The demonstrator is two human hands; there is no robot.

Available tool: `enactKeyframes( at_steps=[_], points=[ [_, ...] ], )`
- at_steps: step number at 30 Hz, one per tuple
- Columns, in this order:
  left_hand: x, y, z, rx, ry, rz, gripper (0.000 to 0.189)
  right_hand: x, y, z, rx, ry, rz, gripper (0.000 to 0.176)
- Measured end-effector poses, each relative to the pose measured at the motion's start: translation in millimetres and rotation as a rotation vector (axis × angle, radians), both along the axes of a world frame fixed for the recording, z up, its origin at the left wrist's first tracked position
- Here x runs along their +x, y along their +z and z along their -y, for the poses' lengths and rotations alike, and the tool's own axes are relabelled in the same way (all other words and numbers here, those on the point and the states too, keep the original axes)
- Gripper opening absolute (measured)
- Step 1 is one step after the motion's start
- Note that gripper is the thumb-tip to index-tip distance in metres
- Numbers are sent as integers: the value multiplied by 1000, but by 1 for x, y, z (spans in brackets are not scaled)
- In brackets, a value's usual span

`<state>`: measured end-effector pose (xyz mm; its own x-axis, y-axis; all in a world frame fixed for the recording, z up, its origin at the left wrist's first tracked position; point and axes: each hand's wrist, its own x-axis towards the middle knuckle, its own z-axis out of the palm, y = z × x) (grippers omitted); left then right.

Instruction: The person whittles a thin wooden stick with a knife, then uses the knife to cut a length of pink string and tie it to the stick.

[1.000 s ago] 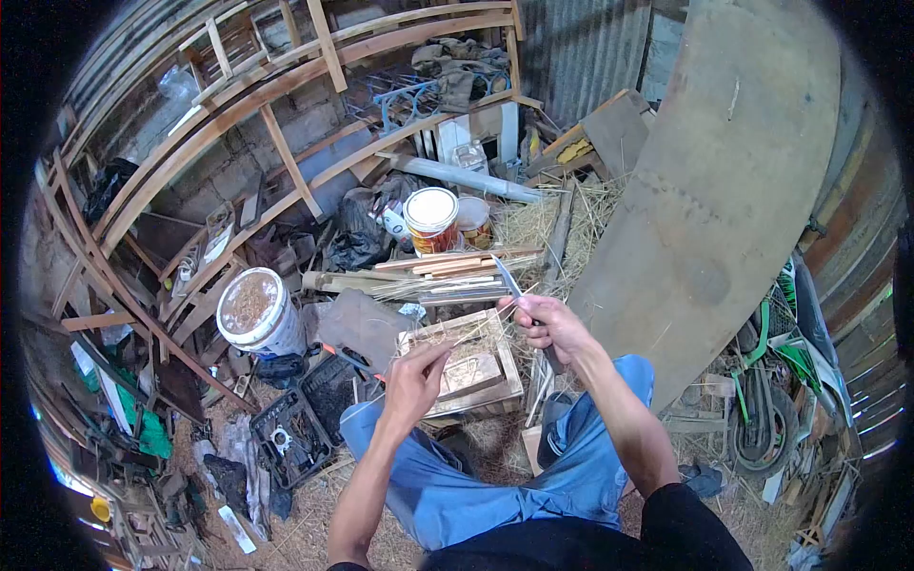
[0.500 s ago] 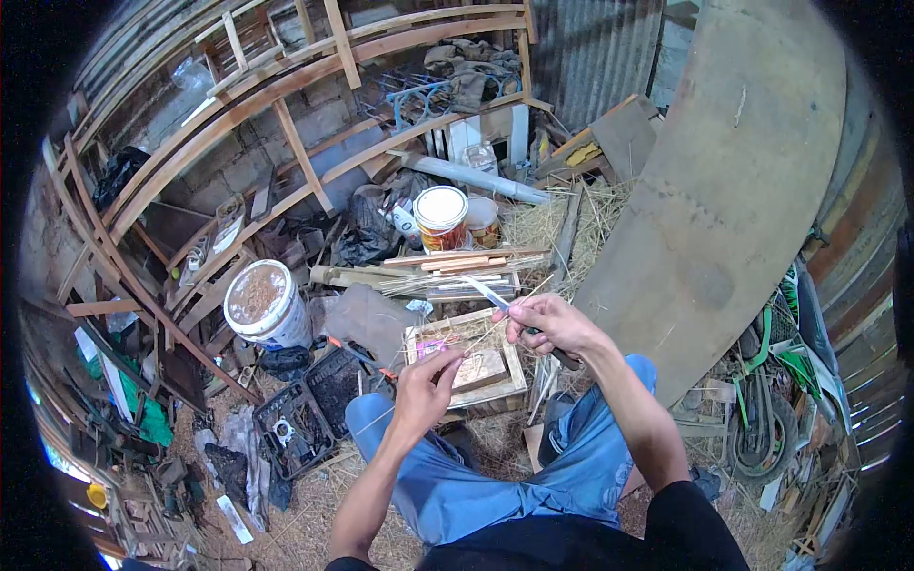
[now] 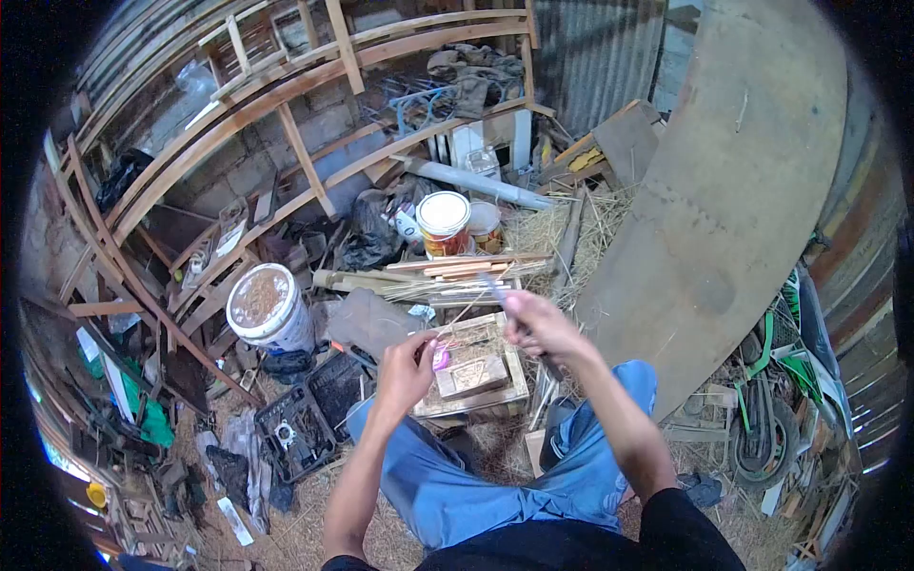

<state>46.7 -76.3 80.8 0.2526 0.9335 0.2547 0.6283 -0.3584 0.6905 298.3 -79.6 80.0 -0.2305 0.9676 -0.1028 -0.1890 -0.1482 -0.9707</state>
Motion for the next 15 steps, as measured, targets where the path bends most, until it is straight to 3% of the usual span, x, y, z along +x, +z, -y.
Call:
enactKeyframes(
  at_steps=[5, 7, 9, 15],
  points=[
    [9, 5, 7, 111, -156, 130, 17, -18, -1, -7, 37, 60, -77, 43],
    [2, 6, 10, 98, -138, 153, 17, -20, 4, -5, 37, 87, -50, 43],
    [-7, 15, 15, -167, -48, 115, 18, -20, 14, 1, 212, 44, 95, 44],
    [-14, 17, 10, -35, 12, 327, 17, -20, 39, 24, 265, 104, 76, 47]
  ],
)
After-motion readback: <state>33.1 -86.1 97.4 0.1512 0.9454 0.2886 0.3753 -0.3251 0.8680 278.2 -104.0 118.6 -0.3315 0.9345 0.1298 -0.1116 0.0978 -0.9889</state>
